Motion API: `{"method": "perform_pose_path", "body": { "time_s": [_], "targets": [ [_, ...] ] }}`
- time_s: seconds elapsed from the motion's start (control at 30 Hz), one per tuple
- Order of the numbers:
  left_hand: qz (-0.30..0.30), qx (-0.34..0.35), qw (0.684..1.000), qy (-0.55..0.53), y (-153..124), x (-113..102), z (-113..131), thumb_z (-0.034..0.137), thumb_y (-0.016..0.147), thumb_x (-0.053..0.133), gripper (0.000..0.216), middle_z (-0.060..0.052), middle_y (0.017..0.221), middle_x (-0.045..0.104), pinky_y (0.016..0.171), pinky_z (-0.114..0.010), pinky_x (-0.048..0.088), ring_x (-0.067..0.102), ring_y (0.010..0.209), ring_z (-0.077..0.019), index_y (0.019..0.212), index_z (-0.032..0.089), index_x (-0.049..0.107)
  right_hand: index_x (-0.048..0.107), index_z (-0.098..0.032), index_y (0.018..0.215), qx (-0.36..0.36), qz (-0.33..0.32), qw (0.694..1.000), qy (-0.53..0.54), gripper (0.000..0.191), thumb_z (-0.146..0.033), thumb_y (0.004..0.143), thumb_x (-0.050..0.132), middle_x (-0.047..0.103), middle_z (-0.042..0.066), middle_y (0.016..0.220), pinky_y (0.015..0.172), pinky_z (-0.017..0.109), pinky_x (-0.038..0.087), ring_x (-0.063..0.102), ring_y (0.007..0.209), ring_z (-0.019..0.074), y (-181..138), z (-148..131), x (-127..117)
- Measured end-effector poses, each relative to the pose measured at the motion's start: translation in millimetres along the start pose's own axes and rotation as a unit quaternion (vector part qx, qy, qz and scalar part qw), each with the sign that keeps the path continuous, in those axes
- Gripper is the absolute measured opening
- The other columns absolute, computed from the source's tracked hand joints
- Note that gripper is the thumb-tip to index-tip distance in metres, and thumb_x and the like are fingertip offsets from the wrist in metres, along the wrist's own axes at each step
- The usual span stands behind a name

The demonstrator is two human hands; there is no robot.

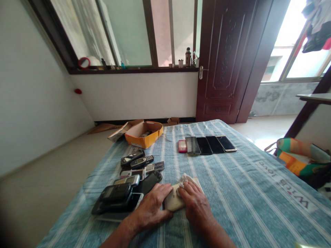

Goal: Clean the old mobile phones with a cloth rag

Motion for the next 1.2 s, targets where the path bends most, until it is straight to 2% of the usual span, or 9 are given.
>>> {"method": "perform_pose_path", "body": {
  "time_s": [0.13,0.4,0.6,0.73,0.83,0.9,1.07,1.2],
  "targets": [
    [-0.003,-0.002,1.000,0.001,0.3,-0.3,0.2,0.027,0.066,0.070,0.046,-0.004,0.116,0.059,0.092,-0.034,0.042,0.050,0.105,-0.0259,0.109,0.021,0.056,0.066,-0.022,0.110,0.008,0.001,1.000,-0.009,0.032,-0.008,0.086,0.048,0.067,0.008,0.116,0.101,0.040,0.047,0.057,0.119,0.0243,-1.4,3.3,0.8],
    [0.000,0.002,1.000,0.006,1.3,2.2,-2.5,0.030,0.065,0.071,0.049,-0.004,0.119,0.059,0.093,-0.035,0.042,0.050,0.106,-0.0264,0.111,0.023,0.055,0.066,-0.023,0.110,0.070,0.022,0.996,-0.049,0.036,-0.007,0.086,0.045,0.065,0.008,0.121,0.100,0.043,0.048,0.056,0.121,0.0248,-2.9,21.7,0.2],
    [0.007,0.004,1.000,0.007,1.3,3.6,-3.6,0.029,0.065,0.069,0.045,-0.004,0.115,0.060,0.092,-0.035,0.042,0.050,0.104,-0.0261,0.108,0.022,0.056,0.065,-0.021,0.110,0.027,0.024,0.998,-0.047,0.033,-0.008,0.085,0.047,0.066,0.009,0.118,0.101,0.044,0.047,0.055,0.120,0.0266,-3.8,12.9,5.2],
    [0.011,0.015,1.000,-0.004,1.2,3.4,-3.6,0.028,0.067,0.068,0.045,-0.003,0.114,0.060,0.092,-0.034,0.042,0.051,0.105,-0.0258,0.110,0.023,0.056,0.062,-0.021,0.117,-0.024,-0.026,0.999,0.019,0.038,-0.007,0.084,0.049,0.066,0.008,0.117,0.106,0.042,0.043,0.057,0.117,0.0239,1.4,-9.6,5.5],
    [0.007,0.016,1.000,-0.009,1.0,3.4,-3.9,0.027,0.067,0.069,0.050,-0.003,0.117,0.060,0.094,-0.035,0.041,0.050,0.107,-0.0264,0.114,0.023,0.055,0.060,-0.023,0.121,-0.035,-0.053,0.997,0.045,0.040,-0.008,0.086,0.049,0.066,0.007,0.117,0.107,0.040,0.042,0.056,0.118,0.0224,4.3,-16.4,4.3],
    [0.007,0.012,1.000,-0.007,0.7,3.2,-3.8,0.028,0.066,0.070,0.050,-0.004,0.117,0.060,0.094,-0.035,0.042,0.050,0.106,-0.0264,0.114,0.022,0.055,0.061,-0.023,0.119,-0.019,-0.037,0.999,0.032,0.039,-0.007,0.086,0.048,0.065,0.007,0.119,0.106,0.041,0.043,0.055,0.119,0.0229,4.6,-10.4,3.2],
    [0.011,0.004,1.000,-0.001,0.0,2.4,-2.9,0.029,0.064,0.072,0.049,-0.005,0.117,0.060,0.093,-0.034,0.043,0.050,0.104,-0.0257,0.110,0.021,0.057,0.064,-0.022,0.108,0.074,-0.004,0.997,-0.037,0.031,-0.008,0.087,0.047,0.065,0.007,0.118,0.101,0.043,0.046,0.055,0.118,0.0260,3.8,18.3,3.7],
    [0.008,0.006,1.000,-0.004,0.2,4.2,-4.5,0.029,0.064,0.072,0.049,-0.005,0.120,0.060,0.095,-0.036,0.043,0.051,0.107,-0.0265,0.110,0.021,0.057,0.066,-0.021,0.102,0.087,-0.020,0.995,-0.053,0.027,-0.008,0.085,0.050,0.065,0.009,0.116,0.101,0.044,0.045,0.055,0.118,0.0273,7.9,17.9,9.8]
  ]
}}
Point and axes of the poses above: each hand's wrist, its own y-axis towards the middle knuckle, its own x-axis out of the palm, z = x × y, the point moved 3 cm from there along y, towards the middle knuckle
